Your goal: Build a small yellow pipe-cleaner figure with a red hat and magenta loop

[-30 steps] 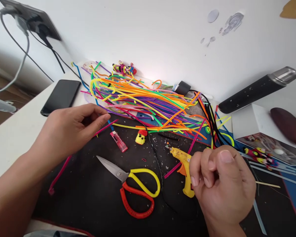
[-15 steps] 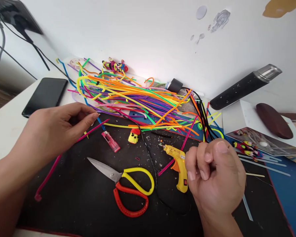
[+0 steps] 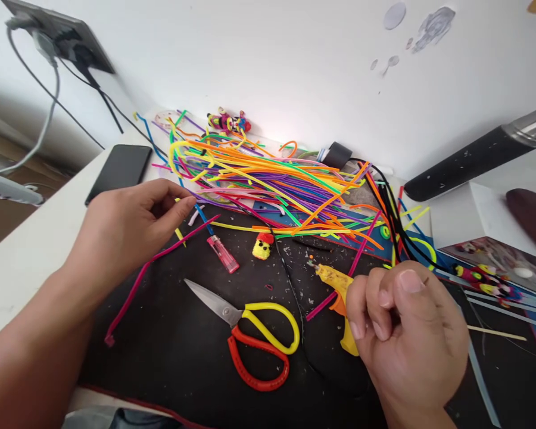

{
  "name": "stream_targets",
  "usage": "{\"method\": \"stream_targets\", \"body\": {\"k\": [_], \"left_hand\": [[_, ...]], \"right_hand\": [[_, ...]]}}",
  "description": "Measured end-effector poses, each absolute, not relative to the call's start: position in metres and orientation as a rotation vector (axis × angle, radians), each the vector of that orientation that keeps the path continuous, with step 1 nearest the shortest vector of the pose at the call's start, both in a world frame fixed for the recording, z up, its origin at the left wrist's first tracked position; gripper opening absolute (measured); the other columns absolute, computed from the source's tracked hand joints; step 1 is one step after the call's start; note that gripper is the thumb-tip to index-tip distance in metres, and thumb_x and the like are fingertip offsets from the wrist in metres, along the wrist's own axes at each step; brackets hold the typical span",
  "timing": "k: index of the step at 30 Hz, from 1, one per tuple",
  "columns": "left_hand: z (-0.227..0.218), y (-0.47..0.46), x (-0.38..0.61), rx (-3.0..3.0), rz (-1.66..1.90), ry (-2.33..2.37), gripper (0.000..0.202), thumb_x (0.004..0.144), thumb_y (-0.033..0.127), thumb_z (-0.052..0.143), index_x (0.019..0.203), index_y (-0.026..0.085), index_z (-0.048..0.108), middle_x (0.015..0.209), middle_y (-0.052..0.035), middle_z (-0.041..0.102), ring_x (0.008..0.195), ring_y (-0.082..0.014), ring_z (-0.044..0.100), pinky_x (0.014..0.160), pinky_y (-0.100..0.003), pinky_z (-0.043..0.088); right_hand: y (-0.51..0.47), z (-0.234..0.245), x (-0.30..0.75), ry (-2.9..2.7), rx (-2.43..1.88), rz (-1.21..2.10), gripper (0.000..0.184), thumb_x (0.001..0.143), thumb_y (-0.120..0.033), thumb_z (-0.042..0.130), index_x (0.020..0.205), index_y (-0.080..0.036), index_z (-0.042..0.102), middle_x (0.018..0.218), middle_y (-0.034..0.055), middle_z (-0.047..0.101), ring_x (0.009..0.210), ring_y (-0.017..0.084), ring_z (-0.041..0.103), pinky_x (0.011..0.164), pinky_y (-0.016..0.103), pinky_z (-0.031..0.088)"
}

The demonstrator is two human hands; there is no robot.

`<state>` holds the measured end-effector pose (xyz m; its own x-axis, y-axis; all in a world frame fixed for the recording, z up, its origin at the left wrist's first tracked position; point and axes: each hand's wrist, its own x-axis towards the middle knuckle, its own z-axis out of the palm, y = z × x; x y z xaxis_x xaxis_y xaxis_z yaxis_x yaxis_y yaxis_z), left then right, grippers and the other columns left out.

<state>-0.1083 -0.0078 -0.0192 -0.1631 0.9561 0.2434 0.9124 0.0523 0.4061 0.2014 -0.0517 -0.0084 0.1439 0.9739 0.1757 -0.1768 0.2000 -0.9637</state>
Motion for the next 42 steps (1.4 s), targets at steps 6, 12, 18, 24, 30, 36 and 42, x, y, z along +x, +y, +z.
{"method": "stream_targets", "body": {"k": [6, 12, 18, 24, 30, 36, 42], "left_hand": [[-0.020, -0.004, -0.115, 1.871, 0.620, 2.260, 0.029, 0.096, 0.047, 0.060, 0.097, 0.023, 0.077, 0.066, 0.0027, 0.067, 0.059, -0.0163, 0.058, 0.060, -0.029, 0.037], [-0.029, 0.000, -0.119, 1.959, 0.298, 2.125, 0.024, 0.093, 0.047, 0.065, 0.102, 0.028, 0.076, 0.080, 0.0009, 0.075, 0.070, -0.0212, 0.067, 0.060, -0.030, 0.037], [-0.036, -0.002, -0.114, 2.131, 0.101, 2.035, 0.022, 0.096, 0.046, 0.065, 0.096, 0.025, 0.074, 0.097, -0.0038, 0.078, 0.081, -0.0251, 0.072, 0.062, -0.032, 0.040], [-0.048, -0.002, -0.113, 2.235, 0.075, 1.952, 0.018, 0.099, 0.036, 0.060, 0.096, 0.025, 0.074, 0.102, -0.0057, 0.077, 0.088, -0.0261, 0.073, 0.069, -0.034, 0.046], [-0.038, -0.002, -0.109, 2.079, 0.460, 2.086, 0.018, 0.096, 0.036, 0.060, 0.096, 0.025, 0.074, 0.094, -0.0043, 0.078, 0.081, -0.0242, 0.071, 0.068, -0.033, 0.046], [-0.023, -0.012, -0.091, 1.909, 0.869, 2.085, 0.024, 0.095, 0.045, 0.061, 0.099, 0.026, 0.075, 0.083, -0.0006, 0.076, 0.070, -0.0189, 0.064, 0.066, -0.030, 0.047], [-0.031, -0.015, -0.084, 1.938, 0.927, 2.018, 0.026, 0.097, 0.047, 0.060, 0.103, 0.027, 0.076, 0.081, 0.0002, 0.075, 0.065, -0.0175, 0.061, 0.064, -0.028, 0.045]], "right_hand": [[-0.060, -0.011, 0.199, -1.168, -1.031, 1.042, 0.037, 0.108, -0.029, 0.065, 0.072, -0.020, 0.062, 0.051, -0.0064, 0.042, 0.039, 0.011, 0.048, 0.039, 0.023, 0.040], [-0.066, -0.017, 0.196, -1.303, -1.066, 0.994, 0.038, 0.110, -0.028, 0.062, 0.073, -0.020, 0.060, 0.055, -0.0054, 0.045, 0.044, 0.012, 0.054, 0.042, 0.025, 0.042], [-0.070, -0.026, 0.200, -1.469, -1.081, 0.965, 0.037, 0.110, -0.028, 0.062, 0.074, -0.021, 0.059, 0.056, -0.0050, 0.048, 0.047, 0.012, 0.055, 0.044, 0.023, 0.041], [-0.071, -0.029, 0.200, -1.712, -1.125, 0.812, 0.035, 0.108, -0.030, 0.064, 0.074, -0.021, 0.061, 0.057, -0.0022, 0.055, 0.049, 0.012, 0.053, 0.046, 0.025, 0.038], [-0.072, -0.031, 0.200, -1.717, -1.081, 0.822, 0.033, 0.107, -0.028, 0.065, 0.075, -0.021, 0.062, 0.058, -0.0022, 0.056, 0.050, 0.013, 0.053, 0.046, 0.025, 0.039], [-0.066, -0.021, 0.198, -1.344, -1.042, 1.038, 0.037, 0.110, -0.030, 0.064, 0.074, -0.021, 0.058, 0.053, -0.0073, 0.046, 0.043, 0.011, 0.052, 0.043, 0.023, 0.041], [-0.038, -0.026, 0.205, -1.103, -1.044, 0.999, 0.040, 0.105, -0.039, 0.071, 0.072, -0.021, 0.057, 0.049, -0.0103, 0.040, 0.036, 0.009, 0.046, 0.038, 0.021, 0.036]]}}
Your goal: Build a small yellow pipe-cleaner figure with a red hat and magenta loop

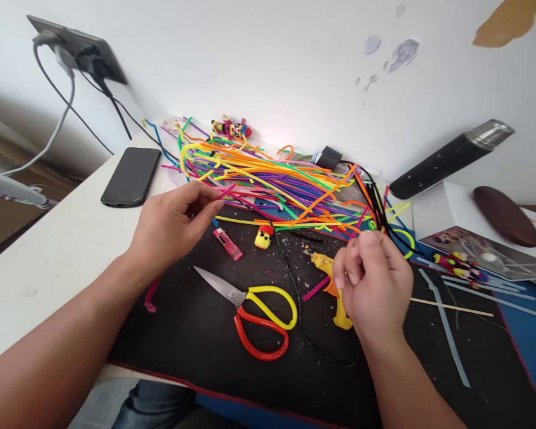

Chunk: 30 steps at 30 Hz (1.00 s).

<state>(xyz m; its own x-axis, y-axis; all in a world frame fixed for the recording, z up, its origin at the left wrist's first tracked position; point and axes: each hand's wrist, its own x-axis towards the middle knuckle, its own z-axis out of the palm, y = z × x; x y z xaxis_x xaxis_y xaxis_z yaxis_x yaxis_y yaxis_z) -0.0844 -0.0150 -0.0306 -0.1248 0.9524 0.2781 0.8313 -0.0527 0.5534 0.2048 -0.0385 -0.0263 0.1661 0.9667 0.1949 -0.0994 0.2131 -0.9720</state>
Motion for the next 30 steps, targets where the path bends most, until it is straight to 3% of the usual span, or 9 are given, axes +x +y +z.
{"method": "stream_targets", "body": {"k": [10, 14, 22, 26, 30], "left_hand": [[-0.024, -0.012, -0.089, 1.836, 1.067, 1.942, 0.021, 0.096, 0.041, 0.065, 0.100, 0.022, 0.074, 0.077, 0.0024, 0.074, 0.065, -0.0142, 0.059, 0.065, -0.026, 0.043], [-0.026, -0.011, -0.095, 1.747, 1.159, 1.932, 0.022, 0.096, 0.042, 0.067, 0.098, 0.021, 0.073, 0.074, 0.0023, 0.071, 0.068, -0.0151, 0.062, 0.066, -0.027, 0.044], [-0.023, -0.004, -0.112, 1.305, 1.553, 1.772, 0.024, 0.096, 0.043, 0.068, 0.101, 0.020, 0.067, 0.073, 0.0043, 0.063, 0.060, -0.0115, 0.053, 0.059, -0.029, 0.044], [-0.026, 0.002, -0.116, 1.241, 1.685, 1.638, 0.021, 0.092, 0.039, 0.074, 0.093, 0.020, 0.066, 0.063, 0.0064, 0.058, 0.053, -0.0100, 0.050, 0.052, -0.027, 0.040], [-0.034, 0.007, -0.115, 1.204, 1.819, 1.515, 0.023, 0.086, 0.038, 0.081, 0.086, 0.019, 0.069, 0.059, 0.0053, 0.059, 0.047, -0.0093, 0.047, 0.047, -0.026, 0.034]], "right_hand": [[-0.042, -0.024, 0.204, -1.183, -1.174, 1.070, 0.050, 0.100, -0.055, 0.074, 0.069, -0.022, 0.051, 0.050, -0.0098, 0.043, 0.038, 0.010, 0.049, 0.039, 0.021, 0.039], [-0.048, -0.013, 0.207, -1.394, -1.274, 1.055, 0.049, 0.100, -0.059, 0.072, 0.072, -0.021, 0.058, 0.049, -0.0067, 0.052, 0.039, 0.012, 0.052, 0.041, 0.022, 0.042], [-0.042, 0.017, 0.216, -1.428, -1.244, 0.946, 0.039, 0.104, -0.052, 0.070, 0.081, -0.021, 0.064, 0.051, -0.0067, 0.056, 0.042, 0.011, 0.054, 0.046, 0.022, 0.045], [-0.036, 0.016, 0.198, -1.613, -1.300, 1.031, 0.037, 0.105, -0.053, 0.066, 0.086, -0.021, 0.065, 0.053, -0.0069, 0.057, 0.043, 0.012, 0.054, 0.047, 0.023, 0.044], [-0.033, 0.005, 0.157, -2.206, -1.369, 0.869, 0.020, 0.103, -0.042, 0.072, 0.099, -0.022, 0.073, 0.078, -0.0010, 0.074, 0.066, 0.015, 0.068, 0.063, 0.026, 0.047]]}}
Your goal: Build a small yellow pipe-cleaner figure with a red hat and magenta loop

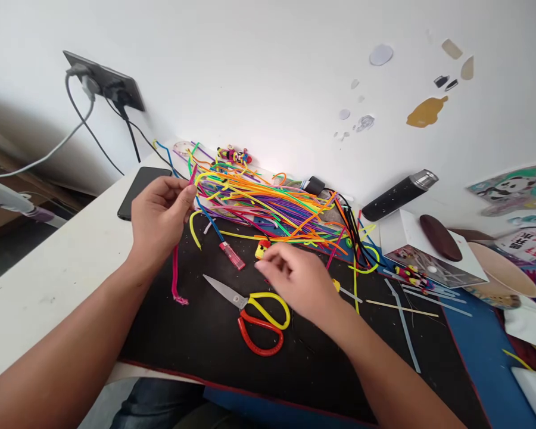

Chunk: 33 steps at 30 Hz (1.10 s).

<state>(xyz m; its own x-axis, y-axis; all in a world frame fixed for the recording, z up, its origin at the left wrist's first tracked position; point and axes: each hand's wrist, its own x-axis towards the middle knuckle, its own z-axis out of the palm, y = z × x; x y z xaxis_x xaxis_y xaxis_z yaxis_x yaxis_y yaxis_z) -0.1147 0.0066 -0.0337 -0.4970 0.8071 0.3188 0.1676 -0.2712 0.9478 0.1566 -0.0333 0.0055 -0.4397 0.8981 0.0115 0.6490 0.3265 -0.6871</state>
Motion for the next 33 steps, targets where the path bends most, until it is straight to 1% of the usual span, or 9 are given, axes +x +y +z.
{"method": "stream_targets", "body": {"k": [3, 5, 8, 13, 17, 23, 28, 31, 33], "left_hand": [[-0.035, 0.006, -0.114, 1.188, 1.815, 1.481, 0.022, 0.086, 0.036, 0.081, 0.086, 0.018, 0.069, 0.059, 0.0047, 0.060, 0.047, -0.0095, 0.048, 0.046, -0.025, 0.034], [-0.035, 0.006, -0.114, 1.173, 1.801, 1.477, 0.020, 0.087, 0.035, 0.081, 0.086, 0.018, 0.070, 0.059, 0.0047, 0.060, 0.048, -0.0097, 0.048, 0.046, -0.025, 0.034], [-0.035, 0.005, -0.114, 1.151, 1.781, 1.461, 0.020, 0.088, 0.035, 0.081, 0.088, 0.018, 0.070, 0.062, 0.0044, 0.060, 0.051, -0.0100, 0.048, 0.048, -0.025, 0.034], [-0.038, 0.005, -0.114, 1.151, 1.740, 1.469, 0.021, 0.089, 0.036, 0.080, 0.090, 0.017, 0.070, 0.067, 0.0037, 0.062, 0.055, -0.0101, 0.049, 0.052, -0.025, 0.036], [-0.041, 0.004, -0.113, 1.181, 1.722, 1.467, 0.021, 0.088, 0.038, 0.079, 0.090, 0.019, 0.070, 0.070, 0.0032, 0.062, 0.056, -0.0107, 0.050, 0.053, -0.025, 0.038], [-0.043, 0.005, -0.112, 1.207, 1.685, 1.518, 0.020, 0.088, 0.038, 0.077, 0.090, 0.019, 0.069, 0.069, 0.0035, 0.062, 0.057, -0.0114, 0.052, 0.055, -0.024, 0.040], [-0.046, 0.006, -0.113, 1.215, 1.654, 1.548, 0.020, 0.088, 0.038, 0.076, 0.089, 0.019, 0.069, 0.070, 0.0028, 0.063, 0.059, -0.0119, 0.054, 0.056, -0.024, 0.040], [-0.047, 0.005, -0.112, 1.244, 1.634, 1.561, 0.020, 0.089, 0.039, 0.076, 0.089, 0.020, 0.070, 0.070, 0.0029, 0.062, 0.059, -0.0121, 0.054, 0.057, -0.025, 0.041], [-0.047, 0.005, -0.111, 1.264, 1.615, 1.575, 0.020, 0.090, 0.040, 0.075, 0.090, 0.020, 0.070, 0.069, 0.0030, 0.062, 0.060, -0.0122, 0.054, 0.058, -0.025, 0.041]], "right_hand": [[-0.031, 0.004, 0.122, -2.582, -1.386, 0.530, 0.025, 0.105, -0.046, 0.070, 0.110, -0.021, 0.074, 0.096, 0.0039, 0.079, 0.082, 0.021, 0.074, 0.068, 0.030, 0.046], [-0.029, 0.006, 0.103, -2.721, -1.360, 0.433, 0.032, 0.108, -0.051, 0.065, 0.115, -0.021, 0.074, 0.107, 0.0066, 0.080, 0.089, 0.025, 0.077, 0.068, 0.032, 0.048], [-0.024, 0.007, 0.082, -2.840, -1.398, 0.307, 0.041, 0.106, -0.055, 0.066, 0.118, -0.017, 0.074, 0.107, 0.0101, 0.081, 0.091, 0.030, 0.080, 0.070, 0.036, 0.053], [-0.014, -0.007, 0.070, -2.876, -1.491, 0.245, 0.039, 0.101, -0.053, 0.075, 0.110, -0.016, 0.076, 0.100, 0.0121, 0.083, 0.090, 0.033, 0.081, 0.071, 0.037, 0.057], [-0.010, -0.019, 0.068, -2.900, -1.506, 0.207, 0.031, 0.102, -0.045, 0.074, 0.109, -0.015, 0.075, 0.098, 0.0151, 0.083, 0.089, 0.033, 0.082, 0.072, 0.037, 0.058], [-0.012, -0.023, 0.064, -2.859, -1.535, 0.209, 0.020, 0.105, -0.026, 0.060, 0.107, -0.013, 0.075, 0.093, 0.0153, 0.083, 0.085, 0.032, 0.081, 0.069, 0.036, 0.053], [-0.020, -0.014, 0.071, -2.675, -1.595, 0.404, 0.024, 0.103, -0.032, 0.059, 0.092, -0.019, 0.075, 0.081, 0.0082, 0.081, 0.072, 0.025, 0.076, 0.061, 0.032, 0.040], [-0.026, -0.010, 0.085, -2.512, -1.505, 0.715, 0.020, 0.099, -0.029, 0.064, 0.082, -0.021, 0.070, 0.070, 0.0010, 0.073, 0.061, 0.017, 0.064, 0.058, 0.029, 0.032], [-0.029, -0.012, 0.097, -2.334, -1.395, 0.956, 0.026, 0.100, -0.027, 0.061, 0.075, -0.020, 0.063, 0.063, -0.0028, 0.064, 0.057, 0.013, 0.055, 0.057, 0.027, 0.031]]}}
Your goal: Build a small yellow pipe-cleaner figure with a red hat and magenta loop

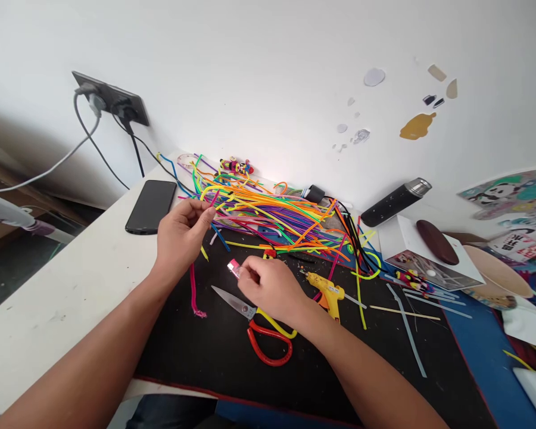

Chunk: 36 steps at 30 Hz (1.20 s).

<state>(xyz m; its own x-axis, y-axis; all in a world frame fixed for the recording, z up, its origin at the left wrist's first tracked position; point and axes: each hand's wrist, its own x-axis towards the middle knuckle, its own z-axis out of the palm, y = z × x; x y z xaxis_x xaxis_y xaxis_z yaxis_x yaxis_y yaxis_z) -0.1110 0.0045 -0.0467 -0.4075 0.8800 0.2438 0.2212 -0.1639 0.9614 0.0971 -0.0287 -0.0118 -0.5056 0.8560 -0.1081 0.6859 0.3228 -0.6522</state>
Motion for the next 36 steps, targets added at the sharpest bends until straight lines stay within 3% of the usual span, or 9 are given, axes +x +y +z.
{"method": "stream_targets", "body": {"k": [4, 9, 15, 20, 28, 33, 36], "left_hand": [[-0.047, 0.004, -0.106, 1.280, 1.564, 1.577, 0.021, 0.090, 0.040, 0.074, 0.088, 0.020, 0.069, 0.067, 0.0032, 0.061, 0.057, -0.0120, 0.051, 0.054, -0.024, 0.038], [-0.045, -0.001, -0.090, 1.251, 1.506, 1.494, 0.024, 0.089, 0.042, 0.075, 0.086, 0.020, 0.067, 0.066, 0.0035, 0.059, 0.055, -0.0114, 0.049, 0.053, -0.024, 0.037], [-0.028, -0.010, -0.041, 1.241, 1.169, 1.145, 0.039, 0.087, 0.054, 0.081, 0.092, 0.019, 0.066, 0.063, 0.0047, 0.058, 0.052, -0.0104, 0.047, 0.050, -0.022, 0.036], [-0.011, 0.001, -0.011, 1.206, 0.983, 0.957, 0.046, 0.088, 0.062, 0.080, 0.088, 0.019, 0.063, 0.067, 0.0036, 0.061, 0.055, -0.0102, 0.050, 0.053, -0.023, 0.041], [-0.013, 0.009, 0.003, 1.328, 0.849, 0.912, 0.040, 0.092, 0.056, 0.079, 0.095, 0.019, 0.065, 0.076, 0.0015, 0.067, 0.063, -0.0120, 0.055, 0.056, -0.024, 0.044], [-0.015, 0.011, 0.000, 1.416, 0.777, 0.959, 0.038, 0.094, 0.054, 0.075, 0.107, 0.019, 0.071, 0.076, 0.0002, 0.068, 0.065, -0.0146, 0.058, 0.057, -0.025, 0.045], [-0.013, 0.013, -0.007, 1.444, 0.636, 0.981, 0.038, 0.097, 0.055, 0.070, 0.105, 0.018, 0.075, 0.069, 0.0010, 0.064, 0.059, -0.0135, 0.054, 0.053, -0.024, 0.040]], "right_hand": [[-0.030, -0.024, 0.124, -1.869, -1.258, 1.491, 0.037, 0.109, -0.046, 0.051, 0.082, -0.021, 0.059, 0.059, -0.0062, 0.055, 0.049, 0.011, 0.052, 0.053, 0.024, 0.037], [-0.027, -0.032, 0.148, -1.491, -1.128, 1.812, 0.051, 0.097, -0.071, 0.065, 0.091, -0.020, 0.062, 0.063, -0.0045, 0.063, 0.043, 0.011, 0.059, 0.042, 0.020, 0.036], [-0.022, -0.033, 0.161, -1.389, -1.069, 1.781, 0.052, 0.097, -0.068, 0.067, 0.101, -0.016, 0.068, 0.068, 0.0001, 0.072, 0.043, 0.011, 0.064, 0.040, 0.019, 0.040], [-0.019, -0.041, 0.169, -1.280, -1.001, 1.753, 0.050, 0.096, -0.068, 0.067, 0.097, -0.018, 0.065, 0.067, -0.0007, 0.072, 0.042, 0.011, 0.062, 0.040, 0.019, 0.041], [-0.018, -0.050, 0.191, -1.190, -1.028, 1.704, 0.049, 0.095, -0.068, 0.069, 0.091, -0.019, 0.063, 0.052, -0.0077, 0.057, 0.038, 0.011, 0.056, 0.039, 0.019, 0.036], [-0.022, -0.043, 0.190, -1.237, -1.076, 1.717, 0.050, 0.093, -0.069, 0.070, 0.092, -0.020, 0.063, 0.054, -0.0076, 0.057, 0.040, 0.011, 0.054, 0.039, 0.020, 0.038], [-0.024, -0.042, 0.188, -1.260, -1.080, 1.716, 0.051, 0.092, -0.069, 0.072, 0.089, -0.020, 0.063, 0.055, -0.0075, 0.057, 0.041, 0.011, 0.056, 0.039, 0.020, 0.039]]}}
